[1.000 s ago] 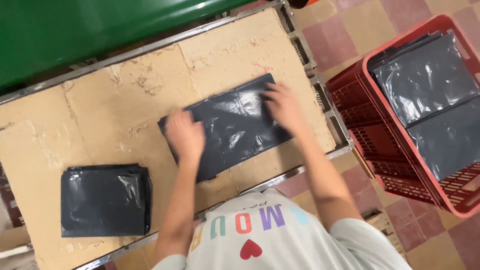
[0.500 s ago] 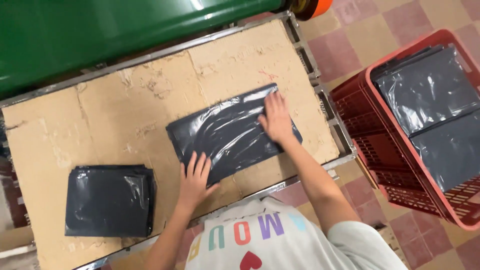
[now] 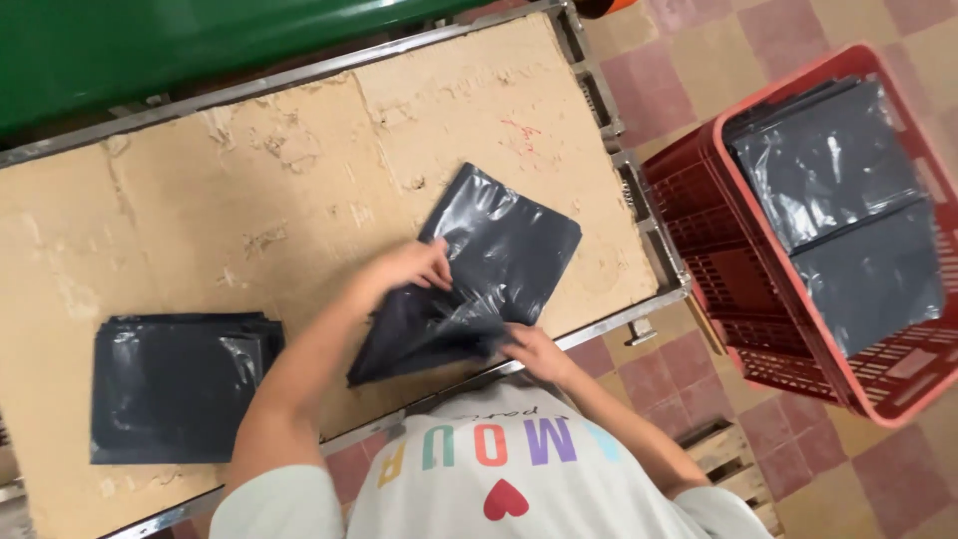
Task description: The person repeatedly folds black plastic polybags on a wooden table and places them into a red basket. The person handles the bags one at a time, folding them in half and then in half again before stacking them in the basket.
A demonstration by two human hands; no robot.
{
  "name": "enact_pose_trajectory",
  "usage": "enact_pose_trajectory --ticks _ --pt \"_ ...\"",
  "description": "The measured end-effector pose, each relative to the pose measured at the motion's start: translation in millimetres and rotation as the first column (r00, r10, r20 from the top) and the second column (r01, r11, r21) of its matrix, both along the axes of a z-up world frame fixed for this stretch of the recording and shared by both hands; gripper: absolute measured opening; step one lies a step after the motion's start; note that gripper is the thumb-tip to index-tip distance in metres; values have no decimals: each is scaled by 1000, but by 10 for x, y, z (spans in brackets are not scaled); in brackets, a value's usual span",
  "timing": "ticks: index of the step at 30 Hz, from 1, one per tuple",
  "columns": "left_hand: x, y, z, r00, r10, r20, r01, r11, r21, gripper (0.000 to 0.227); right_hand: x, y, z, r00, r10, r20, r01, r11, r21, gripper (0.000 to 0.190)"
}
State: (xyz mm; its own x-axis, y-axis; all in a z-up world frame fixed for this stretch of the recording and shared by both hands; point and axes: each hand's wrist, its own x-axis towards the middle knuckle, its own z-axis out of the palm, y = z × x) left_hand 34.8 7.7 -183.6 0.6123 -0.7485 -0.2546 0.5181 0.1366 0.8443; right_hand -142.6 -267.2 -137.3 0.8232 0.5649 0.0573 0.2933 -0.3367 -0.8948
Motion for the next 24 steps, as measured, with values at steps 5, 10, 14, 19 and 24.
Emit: enact_pose_trajectory --ticks 5,10,14,19,24 --pt "135 137 1328 1000 -1 21 -14 707 707 93 139 -211 -24 278 -563 -778 811 572 -125 42" --pt "91 81 567 800 -147 582 -433 529 730 47 428 -171 99 113 -600 -792 847 475 -238 43" --pt "45 -146 360 515 -444 733 -719 241 651 35 507 -160 -24 127 -630 -766 816 506 -281 50" --pt "82 -537 751 646 -350 678 -694 102 713 52 467 -243 79 143 -686 -713 805 500 -320 50" --pt "-294 -565 649 615 -58 786 -728 342 595 31 445 -121 185 347 -712 -611 753 599 -271 59"
